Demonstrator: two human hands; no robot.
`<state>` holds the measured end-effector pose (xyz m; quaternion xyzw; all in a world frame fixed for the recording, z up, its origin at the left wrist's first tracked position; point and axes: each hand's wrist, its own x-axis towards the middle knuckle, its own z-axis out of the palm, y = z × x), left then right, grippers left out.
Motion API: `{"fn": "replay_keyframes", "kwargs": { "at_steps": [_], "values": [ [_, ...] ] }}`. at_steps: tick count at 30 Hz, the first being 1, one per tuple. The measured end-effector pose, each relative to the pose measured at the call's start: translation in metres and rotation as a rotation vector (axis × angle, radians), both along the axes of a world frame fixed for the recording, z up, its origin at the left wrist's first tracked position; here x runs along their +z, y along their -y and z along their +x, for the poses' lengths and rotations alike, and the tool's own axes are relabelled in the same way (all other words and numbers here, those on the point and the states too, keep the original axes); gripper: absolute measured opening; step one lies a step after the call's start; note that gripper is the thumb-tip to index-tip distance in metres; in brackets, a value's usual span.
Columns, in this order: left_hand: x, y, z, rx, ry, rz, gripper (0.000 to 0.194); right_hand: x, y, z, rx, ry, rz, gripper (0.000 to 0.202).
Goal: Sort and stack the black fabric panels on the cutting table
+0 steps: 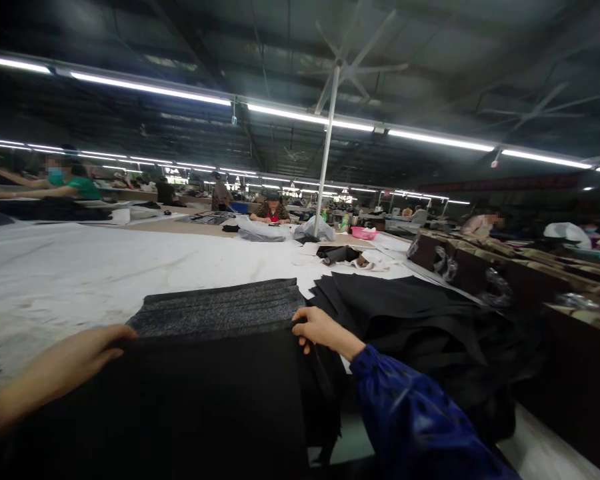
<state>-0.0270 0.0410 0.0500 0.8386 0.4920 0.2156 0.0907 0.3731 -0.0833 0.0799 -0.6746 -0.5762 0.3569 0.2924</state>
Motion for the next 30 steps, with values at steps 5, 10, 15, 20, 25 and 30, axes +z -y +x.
{"fn": "replay_keyframes", "kwargs": {
  "at_steps": [5,10,15,20,25,30],
  "values": [
    [-0.006,0.014,0.109,-0.264,-0.022,0.06,0.036,-0.016,-0.014,0.005,0.043,0.071,-0.081,0.016],
    [-0.006,0.038,0.229,-0.461,0.143,-0.127,0.029,-0.006,-0.014,0.013,0.091,0.013,-0.109,0.013],
    [-0.016,0.026,0.264,-0.361,0.278,-0.257,0.013,-0.005,-0.001,0.03,0.079,-0.314,-0.161,0.044],
    [-0.022,0.026,0.261,-0.378,0.359,-0.266,0.013,-0.002,0.027,0.042,0.137,-0.293,-0.193,0.053],
    [-0.023,0.034,0.264,-0.372,0.272,-0.153,0.015,0.009,0.022,0.047,0.036,0.21,-0.111,0.027],
    [-0.025,0.035,0.264,-0.362,0.241,-0.097,0.017,0.006,-0.003,0.038,0.106,0.263,0.138,0.016]
  ]
}}
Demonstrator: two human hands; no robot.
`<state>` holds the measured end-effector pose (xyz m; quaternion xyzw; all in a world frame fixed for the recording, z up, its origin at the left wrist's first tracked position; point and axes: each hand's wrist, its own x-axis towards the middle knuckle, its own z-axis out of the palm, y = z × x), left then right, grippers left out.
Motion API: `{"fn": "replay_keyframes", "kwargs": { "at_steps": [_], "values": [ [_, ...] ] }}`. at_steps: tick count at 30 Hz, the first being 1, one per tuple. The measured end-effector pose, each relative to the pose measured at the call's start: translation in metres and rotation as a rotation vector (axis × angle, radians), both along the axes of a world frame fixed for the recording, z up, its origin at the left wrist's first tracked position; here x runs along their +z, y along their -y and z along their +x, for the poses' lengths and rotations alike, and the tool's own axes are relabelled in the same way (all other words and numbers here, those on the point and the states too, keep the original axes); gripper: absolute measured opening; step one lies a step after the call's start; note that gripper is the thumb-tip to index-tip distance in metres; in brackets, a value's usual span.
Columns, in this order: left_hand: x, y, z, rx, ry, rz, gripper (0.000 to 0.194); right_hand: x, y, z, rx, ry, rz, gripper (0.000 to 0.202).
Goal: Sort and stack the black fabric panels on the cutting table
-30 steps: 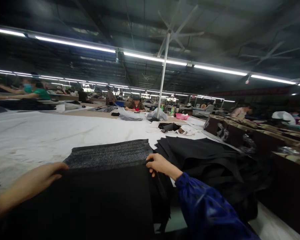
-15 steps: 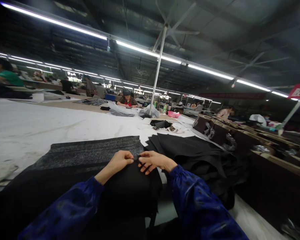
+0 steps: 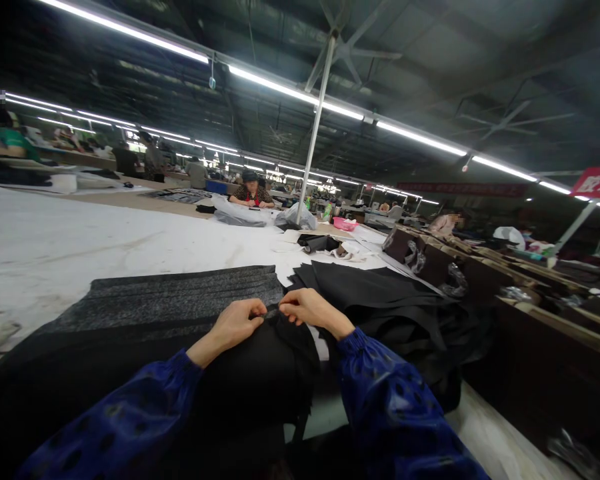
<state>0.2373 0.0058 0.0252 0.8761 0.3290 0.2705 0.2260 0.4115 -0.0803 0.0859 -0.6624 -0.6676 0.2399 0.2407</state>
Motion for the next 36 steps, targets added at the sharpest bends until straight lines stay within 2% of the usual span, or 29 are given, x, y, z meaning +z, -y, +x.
{"fn": "replay_keyframes", "kwargs": {
  "at_steps": [6,9,14,18,22,25,36],
  "values": [
    [0.0,0.001,0.0,0.02,0.022,0.013,0.018,-0.001,-0.016,-0.001,0.027,-0.059,-0.148,0.018],
    [-0.001,0.001,0.0,0.026,0.071,0.02,0.018,0.004,-0.02,0.005,0.106,-0.037,-0.167,0.017],
    [0.0,0.0,-0.002,0.025,0.176,-0.007,0.019,0.015,-0.022,0.005,0.151,0.023,-0.17,0.02],
    [0.003,0.002,-0.004,0.018,0.263,-0.03,0.018,0.029,-0.02,0.0,0.199,0.11,-0.112,0.025],
    [0.005,0.003,-0.007,0.018,0.298,-0.04,0.019,0.038,-0.021,-0.003,0.286,0.328,-0.029,0.025],
    [0.005,0.003,-0.009,0.011,0.308,-0.043,0.02,0.039,-0.025,-0.003,0.319,0.438,0.026,0.021],
    [0.003,0.0,-0.01,0.014,0.297,-0.055,0.02,0.032,-0.034,-0.002,0.321,0.53,0.07,0.017]
  ]
}}
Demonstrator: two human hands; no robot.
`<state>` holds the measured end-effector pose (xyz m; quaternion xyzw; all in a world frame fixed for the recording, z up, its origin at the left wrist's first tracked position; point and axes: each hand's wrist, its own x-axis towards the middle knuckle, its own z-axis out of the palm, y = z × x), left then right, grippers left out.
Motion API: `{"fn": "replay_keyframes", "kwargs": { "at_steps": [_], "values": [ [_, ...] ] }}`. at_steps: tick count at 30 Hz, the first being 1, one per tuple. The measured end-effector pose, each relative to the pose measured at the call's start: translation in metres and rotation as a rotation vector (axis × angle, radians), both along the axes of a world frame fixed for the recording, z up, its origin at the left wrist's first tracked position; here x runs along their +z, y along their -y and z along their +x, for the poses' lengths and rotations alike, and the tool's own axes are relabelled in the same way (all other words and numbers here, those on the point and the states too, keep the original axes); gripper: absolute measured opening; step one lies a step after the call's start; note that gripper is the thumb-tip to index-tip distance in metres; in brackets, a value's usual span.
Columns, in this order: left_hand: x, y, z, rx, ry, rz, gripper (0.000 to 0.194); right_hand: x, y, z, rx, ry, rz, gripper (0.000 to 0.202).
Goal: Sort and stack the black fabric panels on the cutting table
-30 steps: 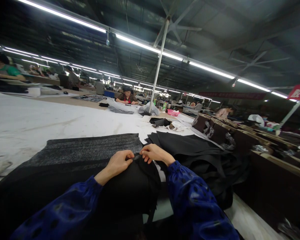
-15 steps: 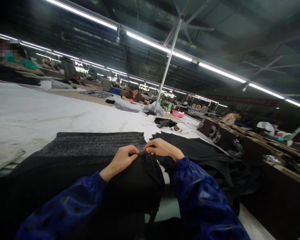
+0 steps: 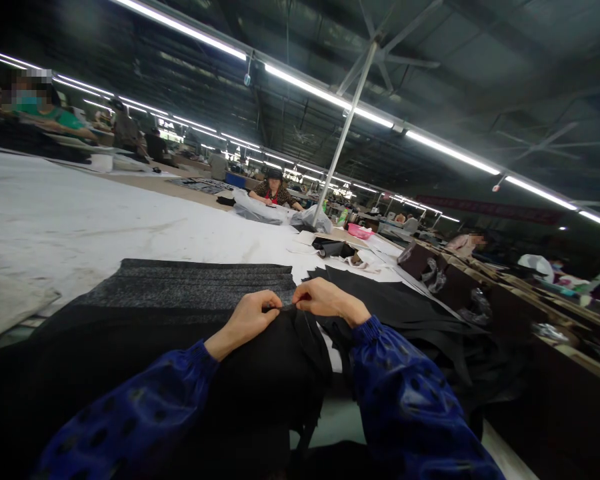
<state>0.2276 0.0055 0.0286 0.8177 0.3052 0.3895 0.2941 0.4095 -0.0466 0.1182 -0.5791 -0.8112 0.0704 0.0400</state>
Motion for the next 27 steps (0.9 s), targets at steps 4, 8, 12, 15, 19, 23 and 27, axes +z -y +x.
{"fn": "replay_keyframes", "kwargs": {
  "at_steps": [4,8,12,15,19,23,27],
  "values": [
    [-0.003,-0.003,-0.001,-0.02,-0.047,-0.008,0.019,-0.018,0.004,0.002,0.103,0.092,0.163,0.013],
    [-0.007,-0.007,-0.001,-0.033,-0.164,0.039,0.018,-0.046,0.009,0.008,0.168,0.067,0.208,0.014],
    [-0.009,-0.007,-0.001,-0.013,-0.282,0.095,0.027,-0.064,0.009,0.013,0.186,0.102,0.25,0.02],
    [-0.008,-0.005,-0.001,-0.022,-0.359,0.15,0.032,-0.068,0.009,0.015,0.197,0.141,0.294,0.023],
    [-0.007,-0.002,-0.002,-0.064,-0.437,0.257,0.034,-0.071,0.011,0.017,0.221,0.171,0.327,0.026],
    [-0.006,-0.002,-0.003,-0.088,-0.483,0.334,0.034,-0.074,0.012,0.017,0.219,0.219,0.362,0.027],
    [-0.006,-0.002,-0.003,-0.106,-0.5,0.405,0.035,-0.076,0.013,0.016,0.218,0.282,0.382,0.028]
  ]
}}
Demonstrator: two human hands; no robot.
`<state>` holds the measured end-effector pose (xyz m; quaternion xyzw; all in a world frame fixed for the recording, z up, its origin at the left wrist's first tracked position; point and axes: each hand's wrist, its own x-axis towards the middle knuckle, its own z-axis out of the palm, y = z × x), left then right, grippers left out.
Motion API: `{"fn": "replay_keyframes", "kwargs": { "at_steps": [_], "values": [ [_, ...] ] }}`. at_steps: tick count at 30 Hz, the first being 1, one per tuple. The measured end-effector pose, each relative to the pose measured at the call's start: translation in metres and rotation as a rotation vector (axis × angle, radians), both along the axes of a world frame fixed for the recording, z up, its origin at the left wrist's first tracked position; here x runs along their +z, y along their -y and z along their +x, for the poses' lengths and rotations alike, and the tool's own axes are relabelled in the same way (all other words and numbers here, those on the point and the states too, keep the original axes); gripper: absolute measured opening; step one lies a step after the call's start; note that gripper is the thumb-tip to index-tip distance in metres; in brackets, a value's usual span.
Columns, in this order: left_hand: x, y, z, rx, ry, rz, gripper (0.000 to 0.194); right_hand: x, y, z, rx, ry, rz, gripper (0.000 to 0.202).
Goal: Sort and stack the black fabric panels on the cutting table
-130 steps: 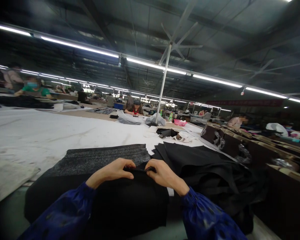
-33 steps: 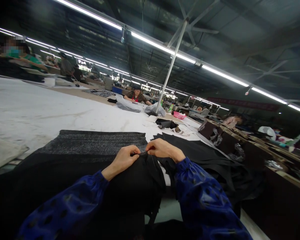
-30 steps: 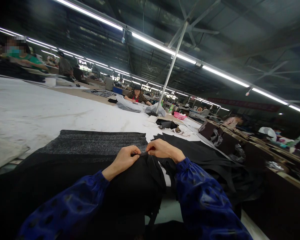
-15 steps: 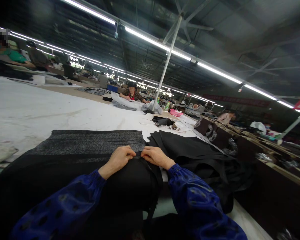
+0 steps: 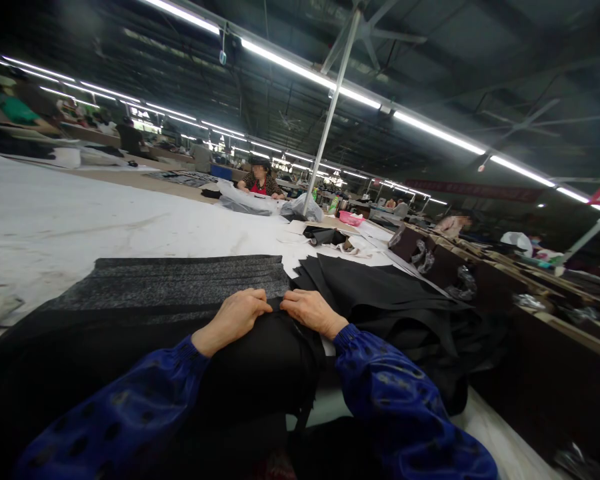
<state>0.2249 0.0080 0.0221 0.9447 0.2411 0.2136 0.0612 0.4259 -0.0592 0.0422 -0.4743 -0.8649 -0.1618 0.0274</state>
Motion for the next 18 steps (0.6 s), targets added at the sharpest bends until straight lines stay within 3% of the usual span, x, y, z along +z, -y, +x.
{"fn": "replay_keyframes", "kwargs": {
  "at_steps": [8,11,13,16,18],
  "values": [
    [-0.002,-0.002,0.002,-0.044,-0.027,0.017,0.035,0.001,0.005,-0.006,-0.012,0.166,-0.04,0.026],
    [0.0,-0.001,0.001,-0.04,-0.034,0.018,0.035,0.011,0.009,-0.008,-0.028,0.249,-0.092,0.025],
    [0.001,0.0,0.0,-0.032,-0.041,0.032,0.035,0.024,0.012,-0.01,-0.115,0.273,-0.122,0.024],
    [0.001,0.002,-0.002,-0.023,-0.041,0.047,0.036,0.042,0.014,-0.019,-0.227,0.107,-0.108,0.028],
    [0.0,0.004,-0.002,-0.02,-0.033,0.057,0.037,0.046,0.014,-0.031,-0.204,-0.087,-0.096,0.034]
  ]
}}
